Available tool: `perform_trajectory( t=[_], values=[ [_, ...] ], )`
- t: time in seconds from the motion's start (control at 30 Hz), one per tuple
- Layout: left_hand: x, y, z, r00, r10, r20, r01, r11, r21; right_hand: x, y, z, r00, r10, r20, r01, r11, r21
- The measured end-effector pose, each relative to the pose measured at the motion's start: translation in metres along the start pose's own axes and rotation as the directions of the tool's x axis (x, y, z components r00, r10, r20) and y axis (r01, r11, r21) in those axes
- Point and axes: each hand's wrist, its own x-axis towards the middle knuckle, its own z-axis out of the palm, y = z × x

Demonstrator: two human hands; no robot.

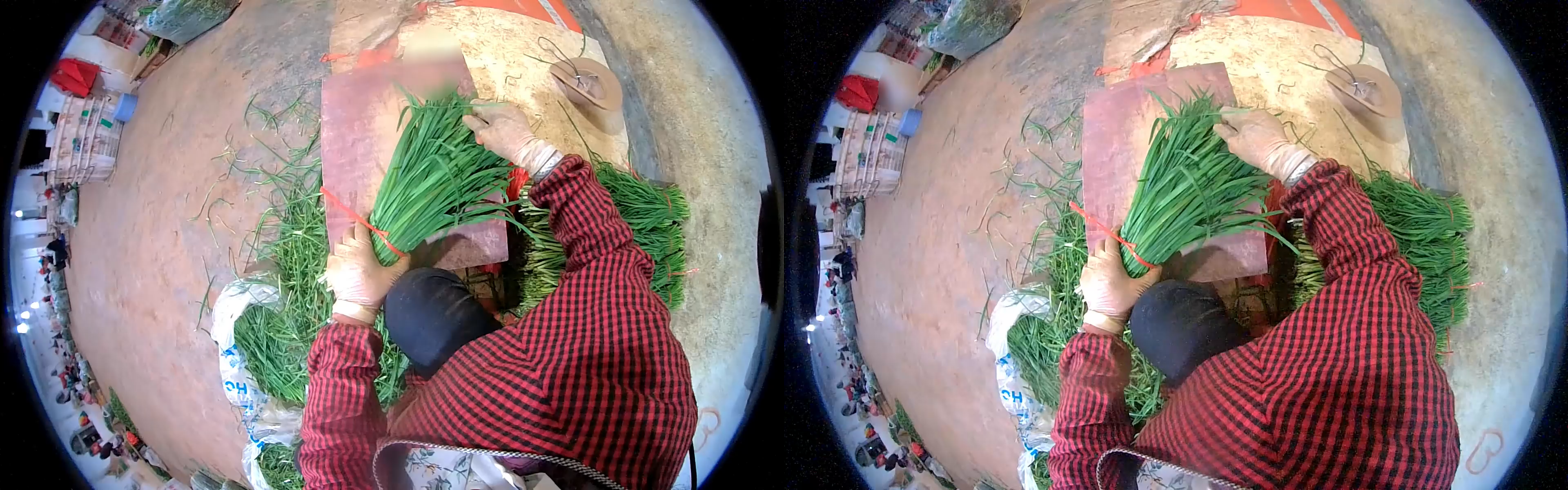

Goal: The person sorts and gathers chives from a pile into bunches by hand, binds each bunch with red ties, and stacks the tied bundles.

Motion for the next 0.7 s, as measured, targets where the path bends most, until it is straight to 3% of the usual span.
perform_trajectory(
  t=[0.03, 0.07, 0.13, 0.2, 0.23, 0.27, 0.33, 0.4, 0.43, 0.47, 0.5, 0.57, 0.63, 0.67, 0.7],
  values=[
    [0.0, -0.001, 0.001, 1.0, 0.015, -0.023, -0.014, 1.0, 0.022, -0.001, 0.007, -0.004, 0.981, 0.189, 0.037, -0.192, 0.954, 0.23],
    [-0.002, -0.002, 0.003, 1.0, 0.01, -0.022, -0.01, 1.0, 0.021, -0.002, 0.014, -0.008, 0.926, 0.37, 0.074, -0.363, 0.821, 0.441],
    [-0.002, -0.005, 0.005, 0.994, 0.049, -0.097, -0.052, 0.998, -0.032, 0.005, 0.075, -0.023, 0.939, 0.343, -0.025, -0.302, 0.858, 0.415],
    [-0.002, -0.008, 0.006, 0.994, 0.037, -0.107, -0.044, 0.997, -0.062, -0.002, 0.089, -0.041, 0.92, 0.369, -0.132, -0.343, 0.921, 0.183],
    [-0.002, -0.01, 0.007, 0.994, 0.031, -0.109, -0.04, 0.995, -0.089, -0.007, 0.085, -0.044, 0.923, 0.364, -0.124, -0.34, 0.923, 0.179],
    [0.001, -0.009, -0.002, 0.999, -0.038, 0.015, 0.04, 0.989, -0.142, -0.019, 0.052, -0.057, 0.908, 0.397, -0.13, -0.353, 0.896, 0.27],
    [0.005, -0.015, -0.006, 0.999, -0.04, 0.027, 0.045, 0.976, -0.215, -0.044, 0.007, -0.061, 0.895, 0.426, -0.134, -0.357, 0.862, 0.359],
    [0.006, -0.018, -0.002, 1.0, -0.003, 0.006, 0.004, 0.969, -0.248, -0.064, -0.02, -0.054, 0.933, 0.286, 0.22, -0.358, 0.666, 0.654],
    [0.003, -0.016, -0.002, 1.0, -0.002, 0.007, 0.003, 0.969, -0.246, -0.059, -0.026, -0.047, 0.932, 0.288, 0.219, -0.359, 0.664, 0.656],
    [0.0, -0.012, -0.001, 1.0, -0.003, -0.028, -0.002, 0.984, -0.178, -0.052, -0.03, -0.04, 0.983, 0.182, -0.039, -0.121, 0.784, 0.609],
    [-0.003, -0.008, -0.001, 0.998, 0.0, -0.065, -0.007, 0.994, -0.11, -0.046, -0.035, -0.034, 0.958, 0.039, -0.285, 0.11, 0.864, 0.491],
    [-0.005, -0.006, 0.0, 0.996, 0.019, -0.087, -0.029, 0.993, -0.112, -0.027, -0.047, -0.049, 0.961, 0.045, -0.274, 0.076, 0.906, 0.416],
    [-0.005, -0.005, 0.0, 0.998, -0.01, -0.062, 0.004, 0.994, -0.108, -0.003, -0.039, -0.05, 0.954, -0.171, -0.246, 0.208, 0.97, 0.13],
    [-0.005, -0.005, 0.001, 0.998, -0.011, -0.065, 0.004, 0.994, -0.111, 0.008, -0.031, -0.047, 0.994, -0.065, -0.086, 0.073, 0.992, 0.102],
    [-0.006, -0.005, 0.001, 0.997, -0.004, -0.081, -0.004, 0.995, -0.099, 0.013, -0.029, -0.043, 0.994, -0.067, -0.085, 0.076, 0.992, 0.1]
  ],
)
